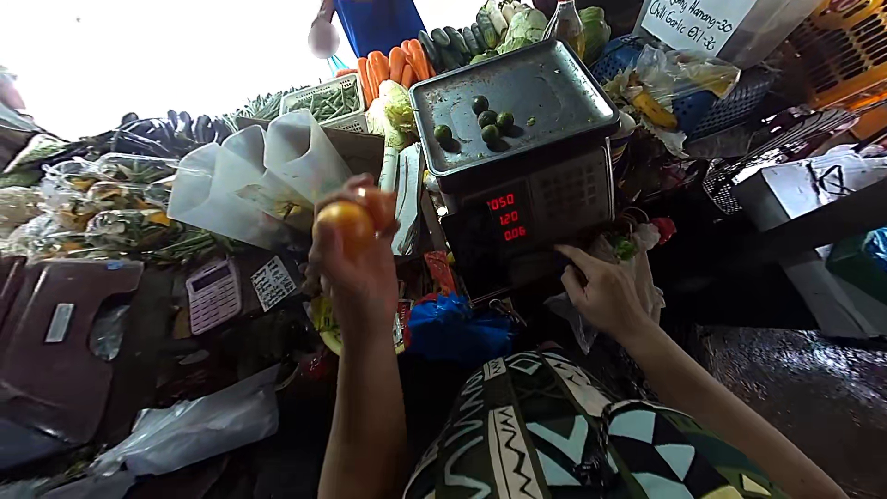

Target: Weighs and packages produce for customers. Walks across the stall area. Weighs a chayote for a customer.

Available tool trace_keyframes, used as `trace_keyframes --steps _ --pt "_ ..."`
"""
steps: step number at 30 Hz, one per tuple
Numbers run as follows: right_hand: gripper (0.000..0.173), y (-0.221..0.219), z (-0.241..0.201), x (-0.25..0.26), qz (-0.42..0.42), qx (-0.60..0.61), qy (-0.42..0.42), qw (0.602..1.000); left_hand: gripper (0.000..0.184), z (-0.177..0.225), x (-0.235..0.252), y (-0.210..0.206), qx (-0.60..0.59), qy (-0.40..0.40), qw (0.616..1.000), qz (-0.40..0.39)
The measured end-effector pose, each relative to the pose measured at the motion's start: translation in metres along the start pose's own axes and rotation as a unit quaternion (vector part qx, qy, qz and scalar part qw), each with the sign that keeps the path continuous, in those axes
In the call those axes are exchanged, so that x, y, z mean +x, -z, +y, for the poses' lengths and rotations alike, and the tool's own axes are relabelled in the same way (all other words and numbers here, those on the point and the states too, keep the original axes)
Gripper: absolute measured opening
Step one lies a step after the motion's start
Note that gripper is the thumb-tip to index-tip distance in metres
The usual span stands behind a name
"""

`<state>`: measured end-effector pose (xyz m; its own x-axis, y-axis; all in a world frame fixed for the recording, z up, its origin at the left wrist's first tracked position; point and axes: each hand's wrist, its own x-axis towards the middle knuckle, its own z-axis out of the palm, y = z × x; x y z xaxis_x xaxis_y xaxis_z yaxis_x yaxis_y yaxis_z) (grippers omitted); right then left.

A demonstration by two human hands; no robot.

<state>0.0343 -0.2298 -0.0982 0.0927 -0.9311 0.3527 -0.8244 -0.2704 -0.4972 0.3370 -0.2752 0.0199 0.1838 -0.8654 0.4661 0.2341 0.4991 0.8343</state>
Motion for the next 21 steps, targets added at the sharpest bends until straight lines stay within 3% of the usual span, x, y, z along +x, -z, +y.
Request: trace_keyframes --steps 3,5,6,8,9,10,11,12,14,15,16,18,20,21 --pt "0.034 -0.008 -0.007 -0.015 -0.056 0.108 -0.005 0.993 0.042 -0.003 -0.029 0.027 0.041 -0.028 0.998 0.046" --pt "0.032 -0.005 -0.027 -0.014 -0.114 0.294 -0.034 0.948 0.036 -0.002 -0.038 0.026 0.132 -0.080 0.988 0.020" --pt "0.036 -0.002 -0.041 -0.011 -0.149 0.423 -0.055 0.892 0.033 0.001 -0.043 0.020 0.201 -0.102 0.974 -0.022" --pt "0.065 0.004 -0.064 0.000 -0.241 0.638 -0.077 0.727 0.035 0.003 -0.053 -0.008 0.320 -0.119 0.931 -0.128" --pt "0.079 0.007 -0.072 0.008 -0.272 0.709 -0.081 0.645 0.041 0.000 -0.058 -0.026 0.358 -0.111 0.909 -0.184" --pt "0.082 0.011 -0.080 0.014 -0.274 0.762 -0.104 0.577 0.046 -0.006 -0.063 -0.044 0.385 -0.103 0.886 -0.236" --pt "0.076 0.015 -0.087 0.019 -0.244 0.790 -0.157 0.540 0.048 -0.012 -0.064 -0.059 0.406 -0.097 0.864 -0.282" --pt "0.066 0.021 -0.091 0.026 -0.204 0.792 -0.217 0.533 0.050 -0.016 -0.062 -0.069 0.413 -0.090 0.848 -0.320" --pt "0.048 0.038 -0.096 0.047 -0.153 0.756 -0.331 0.543 0.056 -0.020 -0.045 -0.075 0.358 -0.069 0.865 -0.344" --pt "0.039 0.048 -0.094 0.058 -0.134 0.738 -0.352 0.560 0.063 -0.020 -0.031 -0.074 0.315 -0.063 0.885 -0.335" --pt "0.035 0.056 -0.089 0.068 -0.124 0.718 -0.329 0.601 0.068 -0.019 -0.016 -0.072 0.289 -0.066 0.899 -0.322" --pt "0.037 0.073 -0.076 0.094 -0.097 0.632 -0.202 0.742 0.066 -0.018 0.020 -0.072 0.355 -0.094 0.887 -0.280" --pt "0.039 0.089 -0.063 0.132 -0.020 0.444 -0.040 0.895 0.066 -0.021 0.058 -0.080 0.506 -0.082 0.830 -0.220" --pt "0.042 0.095 -0.056 0.155 0.018 0.314 0.031 0.949 0.073 -0.024 0.077 -0.087 0.570 -0.047 0.795 -0.203"
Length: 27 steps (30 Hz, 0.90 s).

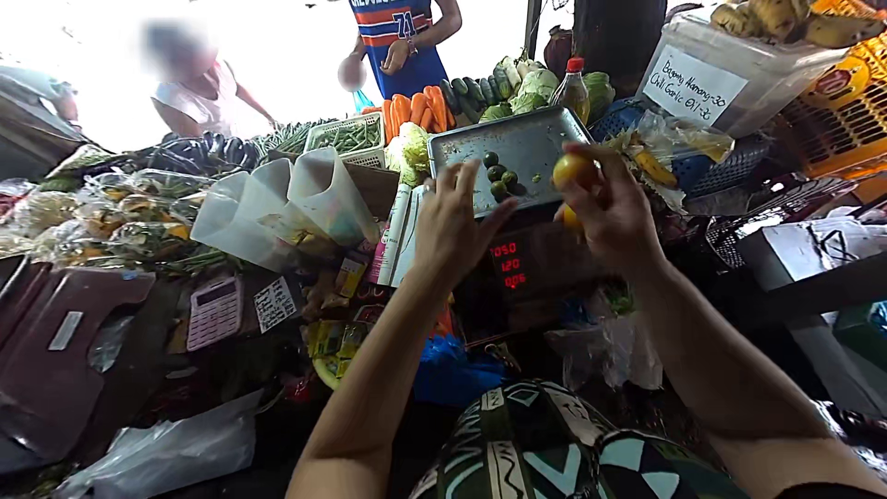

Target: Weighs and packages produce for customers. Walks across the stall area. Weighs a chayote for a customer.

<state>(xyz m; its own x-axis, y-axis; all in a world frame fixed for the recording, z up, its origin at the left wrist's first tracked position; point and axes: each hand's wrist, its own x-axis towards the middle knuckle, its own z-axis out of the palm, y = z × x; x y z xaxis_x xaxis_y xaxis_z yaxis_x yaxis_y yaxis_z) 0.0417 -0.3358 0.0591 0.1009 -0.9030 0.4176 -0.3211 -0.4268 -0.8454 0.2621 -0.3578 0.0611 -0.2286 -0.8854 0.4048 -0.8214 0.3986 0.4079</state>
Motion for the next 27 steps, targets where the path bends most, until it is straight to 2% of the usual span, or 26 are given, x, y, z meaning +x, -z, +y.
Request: trace_keyframes --steps 1,2,4,6,8,10,12,14,17,18,19,20,22,25,26,27 --pt "0.045 0.007 0.007 0.024 -0.003 -0.128 0.048 0.991 0.083 0.000 0.020 -0.002 0.054 0.049 0.997 -0.038" --pt "0.045 0.010 0.014 0.046 -0.019 -0.224 0.059 0.973 0.091 0.002 0.038 -0.006 0.099 0.087 0.988 -0.084" --pt "0.044 0.010 0.029 0.083 -0.081 -0.332 0.025 0.939 0.099 0.006 0.066 -0.017 0.146 0.124 0.968 -0.161" --pt "0.045 0.008 0.043 0.103 -0.135 -0.371 0.007 0.919 0.090 0.008 0.082 -0.030 0.146 0.115 0.964 -0.191" --pt "0.047 0.010 0.050 0.103 -0.135 -0.368 0.023 0.920 0.067 0.007 0.092 -0.043 0.127 0.081 0.970 -0.189" --pt "0.046 0.020 0.051 0.078 -0.070 -0.346 0.049 0.934 0.047 0.005 0.096 -0.052 0.114 0.047 0.975 -0.185" --pt "0.042 0.033 0.061 0.040 0.045 -0.313 0.086 0.945 0.039 0.002 0.098 -0.052 0.106 0.037 0.975 -0.192" --pt "0.037 0.041 0.089 -0.002 0.141 -0.273 0.116 0.944 0.033 -0.003 0.092 -0.045 0.063 0.037 0.982 -0.173" --pt "0.036 0.038 0.130 -0.063 0.146 -0.264 0.082 0.950 0.025 -0.012 0.058 -0.023 -0.152 0.055 0.984 -0.068" --pt "0.037 0.034 0.138 -0.077 0.130 -0.271 0.069 0.951 0.024 -0.015 0.040 -0.017 -0.261 0.078 0.962 -0.026" --pt "0.039 0.030 0.142 -0.087 0.110 -0.282 0.058 0.951 0.023 -0.016 0.019 -0.010 -0.392 0.108 0.914 -0.003" --pt "0.041 0.027 0.142 -0.093 0.088 -0.296 0.048 0.950 0.022 -0.018 -0.003 -0.004 -0.513 0.134 0.848 0.009" --pt "0.046 0.025 0.136 -0.093 0.058 -0.333 0.035 0.941 0.021 -0.027 -0.045 -0.001 -0.674 0.148 0.723 0.033" --pt "0.050 0.023 0.127 -0.084 0.031 -0.395 0.019 0.918 0.026 -0.040 -0.101 -0.012 -0.799 0.188 0.566 0.083" --pt "0.051 0.023 0.125 -0.083 0.024 -0.404 0.015 0.914 0.028 -0.042 -0.118 -0.016 -0.819 0.221 0.519 0.105" --pt "0.052 0.023 0.122 -0.084 0.014 -0.405 0.010 0.914 0.030 -0.044 -0.131 -0.019 -0.824 0.257 0.489 0.128"
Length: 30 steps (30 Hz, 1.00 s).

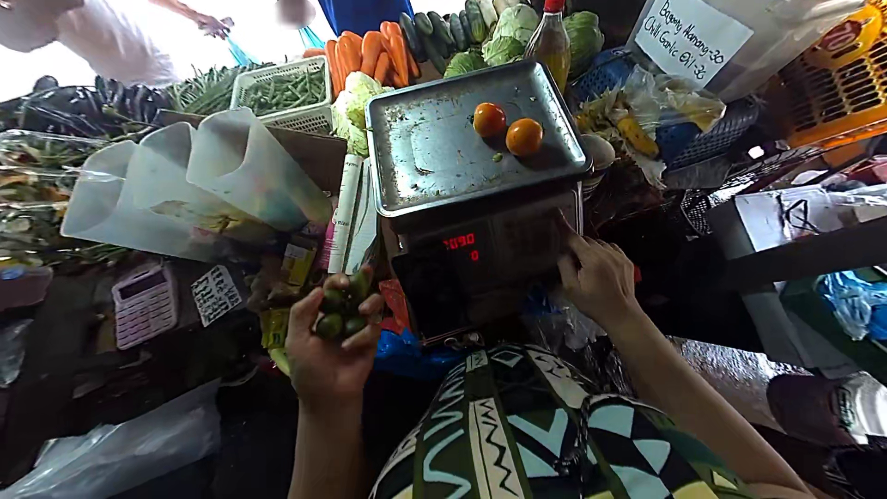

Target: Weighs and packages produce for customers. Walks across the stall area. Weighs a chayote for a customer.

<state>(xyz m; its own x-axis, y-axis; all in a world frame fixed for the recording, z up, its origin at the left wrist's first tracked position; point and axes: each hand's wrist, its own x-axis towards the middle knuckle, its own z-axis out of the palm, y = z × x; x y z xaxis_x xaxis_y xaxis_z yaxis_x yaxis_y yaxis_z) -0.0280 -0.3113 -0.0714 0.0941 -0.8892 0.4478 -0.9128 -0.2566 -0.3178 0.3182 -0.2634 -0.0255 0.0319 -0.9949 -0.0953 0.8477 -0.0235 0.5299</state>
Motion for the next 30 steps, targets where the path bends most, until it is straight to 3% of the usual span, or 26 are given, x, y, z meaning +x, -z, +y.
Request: trace_keyframes --steps 5,13,17,26,30 --pt "0.046 -0.001 -0.021 -0.018 -0.048 0.022 0.046 0.998 0.029 -0.009 -0.026 0.029 -0.065 -0.008 0.995 0.077" --pt "0.050 0.005 -0.021 -0.031 -0.082 -0.016 0.016 0.996 0.033 -0.002 -0.036 0.016 0.063 -0.051 0.985 0.151" --pt "0.049 0.002 -0.025 -0.028 -0.068 -0.018 0.025 0.997 0.033 -0.002 -0.039 0.017 0.063 -0.041 0.983 0.167" --pt "0.052 0.001 -0.038 -0.029 -0.073 0.013 0.028 0.997 0.030 -0.017 -0.030 0.001 0.073 -0.009 0.984 0.160" --pt "0.048 -0.004 -0.044 -0.056 -0.076 0.080 0.051 0.993 0.025 -0.014 -0.008 -0.027 0.257 -0.100 0.960 0.048"
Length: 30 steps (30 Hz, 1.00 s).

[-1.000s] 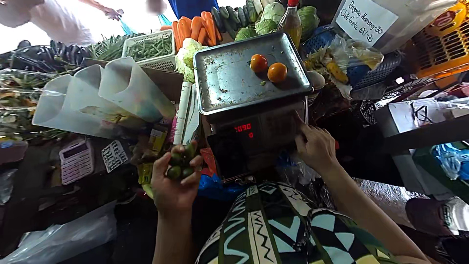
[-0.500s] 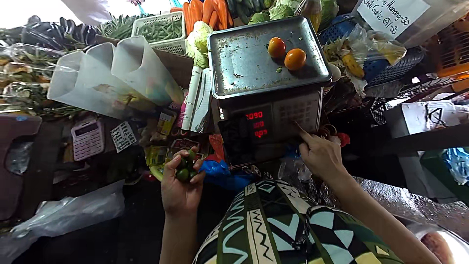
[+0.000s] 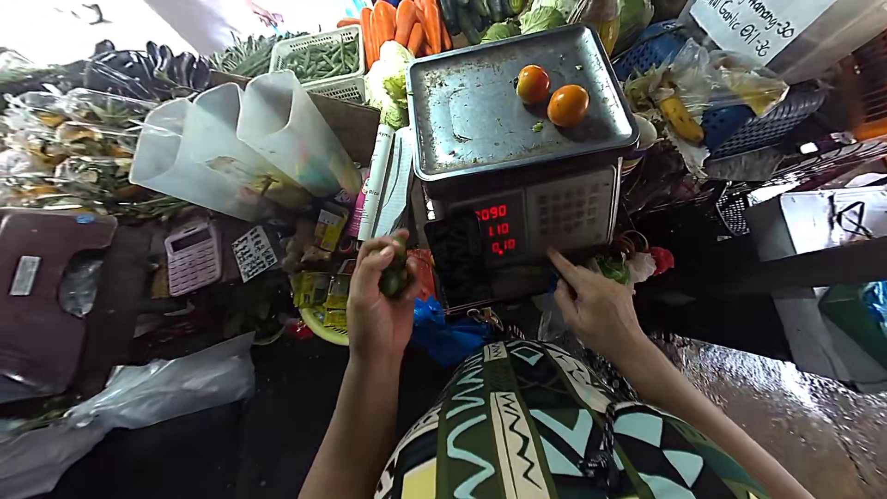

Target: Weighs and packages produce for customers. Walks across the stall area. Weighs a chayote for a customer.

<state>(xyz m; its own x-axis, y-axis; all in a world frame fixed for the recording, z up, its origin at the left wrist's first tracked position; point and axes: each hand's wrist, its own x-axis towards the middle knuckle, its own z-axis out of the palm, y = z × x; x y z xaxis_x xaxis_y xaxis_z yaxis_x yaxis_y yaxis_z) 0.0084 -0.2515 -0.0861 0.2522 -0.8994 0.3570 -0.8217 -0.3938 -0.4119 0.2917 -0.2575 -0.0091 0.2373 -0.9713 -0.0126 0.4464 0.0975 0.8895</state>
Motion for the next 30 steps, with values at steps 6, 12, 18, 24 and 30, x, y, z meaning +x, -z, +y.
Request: trace_keyframes --steps 6,12,18,24,30 --pt "0.041 -0.005 0.002 -0.024 0.039 0.012 -0.004 0.999 0.017 0.019 0.110 -0.071 0.462 -0.363 0.789 -0.179" --pt "0.036 0.064 0.053 -0.024 0.257 -0.051 -0.124 0.957 0.032 -0.001 0.168 -0.119 0.667 -0.261 0.649 -0.258" --pt "0.068 0.211 0.106 -0.047 0.597 -0.245 -0.172 0.745 0.062 0.011 0.121 -0.105 0.599 -0.352 0.686 -0.216" --pt "0.059 0.285 0.123 -0.019 0.557 -0.173 -0.294 0.757 0.054 0.017 0.054 -0.092 0.512 -0.405 0.718 -0.243" --pt "0.035 0.266 0.098 -0.019 0.493 -0.223 -0.297 0.787 0.047 0.015 0.027 -0.070 0.488 -0.378 0.743 -0.258"
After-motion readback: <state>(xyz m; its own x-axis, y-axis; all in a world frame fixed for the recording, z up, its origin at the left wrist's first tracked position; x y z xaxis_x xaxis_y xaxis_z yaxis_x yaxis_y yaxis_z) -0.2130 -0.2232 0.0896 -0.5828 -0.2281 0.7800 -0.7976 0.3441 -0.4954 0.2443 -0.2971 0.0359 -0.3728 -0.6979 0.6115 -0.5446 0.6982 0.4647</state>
